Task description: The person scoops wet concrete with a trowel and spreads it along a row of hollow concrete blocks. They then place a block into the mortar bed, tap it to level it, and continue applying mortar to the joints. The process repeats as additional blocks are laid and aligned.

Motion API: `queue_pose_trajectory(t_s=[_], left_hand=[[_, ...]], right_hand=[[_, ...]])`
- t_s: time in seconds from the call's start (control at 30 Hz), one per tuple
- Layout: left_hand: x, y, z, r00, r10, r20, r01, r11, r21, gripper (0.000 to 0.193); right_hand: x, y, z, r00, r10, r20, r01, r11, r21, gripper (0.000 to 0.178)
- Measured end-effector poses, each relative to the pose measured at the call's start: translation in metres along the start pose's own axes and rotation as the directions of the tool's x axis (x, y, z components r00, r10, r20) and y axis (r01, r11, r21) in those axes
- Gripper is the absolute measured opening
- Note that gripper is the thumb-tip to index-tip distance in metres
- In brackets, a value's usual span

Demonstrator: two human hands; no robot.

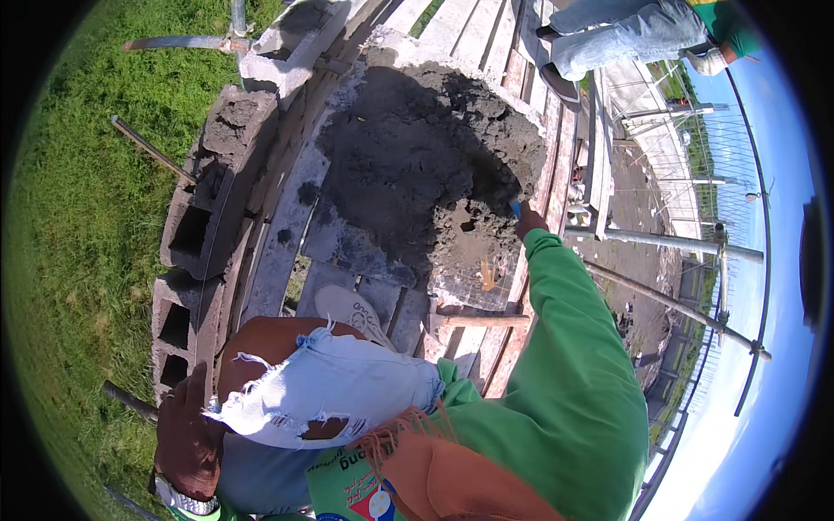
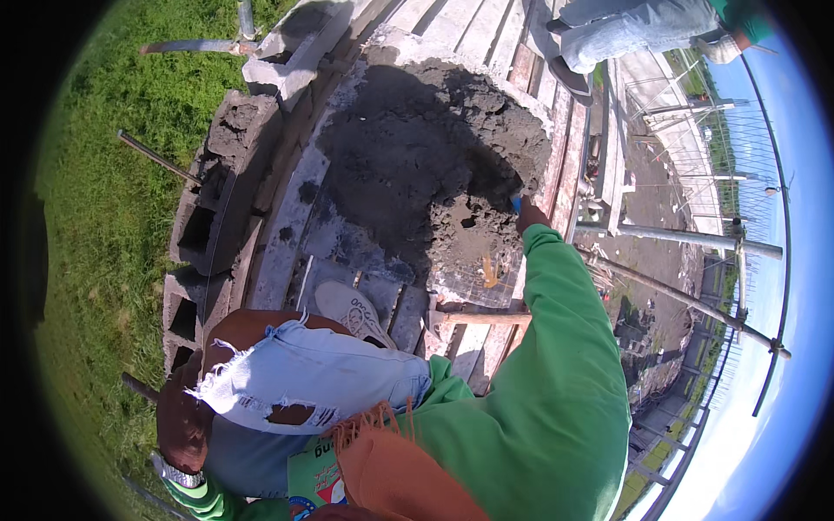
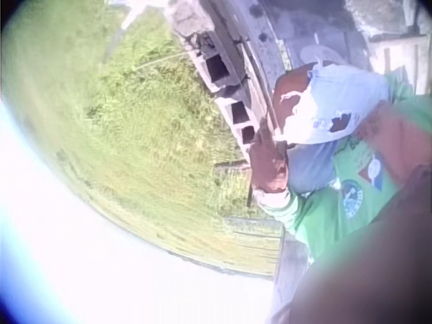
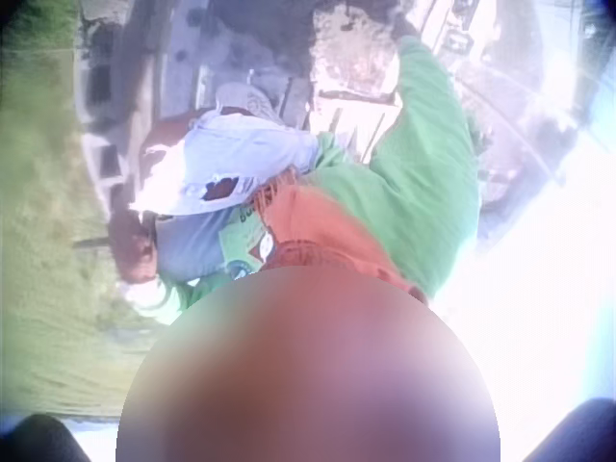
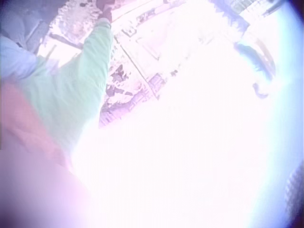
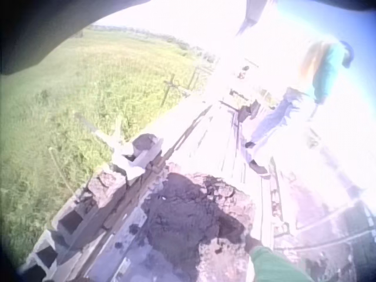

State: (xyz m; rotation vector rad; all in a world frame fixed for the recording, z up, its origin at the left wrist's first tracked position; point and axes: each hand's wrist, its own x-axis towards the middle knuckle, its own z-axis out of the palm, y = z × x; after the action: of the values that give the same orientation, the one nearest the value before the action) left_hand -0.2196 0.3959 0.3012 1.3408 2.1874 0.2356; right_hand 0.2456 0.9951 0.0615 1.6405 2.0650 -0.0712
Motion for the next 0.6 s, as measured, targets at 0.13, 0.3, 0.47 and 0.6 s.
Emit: queue_pose_trajectory(t_s=[0.13,0.3,0.47,0.6], left_hand=[[-0.001,0.006,-0.002,0.998,-0.038,0.047,0.039,0.999,-0.024,0.070],[0.019,-0.005,0.000,0.994,-0.020,0.107,0.033,0.992,-0.122,0.070],[0.014,-0.009,0.000,0.993,0.023,0.115,-0.012,0.995,-0.095,0.071],[0.004,-0.007,-0.003,1.000,-0.014,0.023,0.017,0.986,-0.168,0.067]], right_hand=[[-0.075,-0.056,0.091,0.966,0.257,-0.001,-0.250,0.938,0.240,0.067],[-0.148,-0.082,0.114,0.950,0.312,0.008,-0.297,0.896,0.331,0.065],[-0.242,0.015,0.114,0.909,0.363,0.206,-0.356,0.416,0.837,0.058],[-0.247,0.045,0.136,0.798,0.209,0.565,-0.581,0.020,0.814,0.019]])
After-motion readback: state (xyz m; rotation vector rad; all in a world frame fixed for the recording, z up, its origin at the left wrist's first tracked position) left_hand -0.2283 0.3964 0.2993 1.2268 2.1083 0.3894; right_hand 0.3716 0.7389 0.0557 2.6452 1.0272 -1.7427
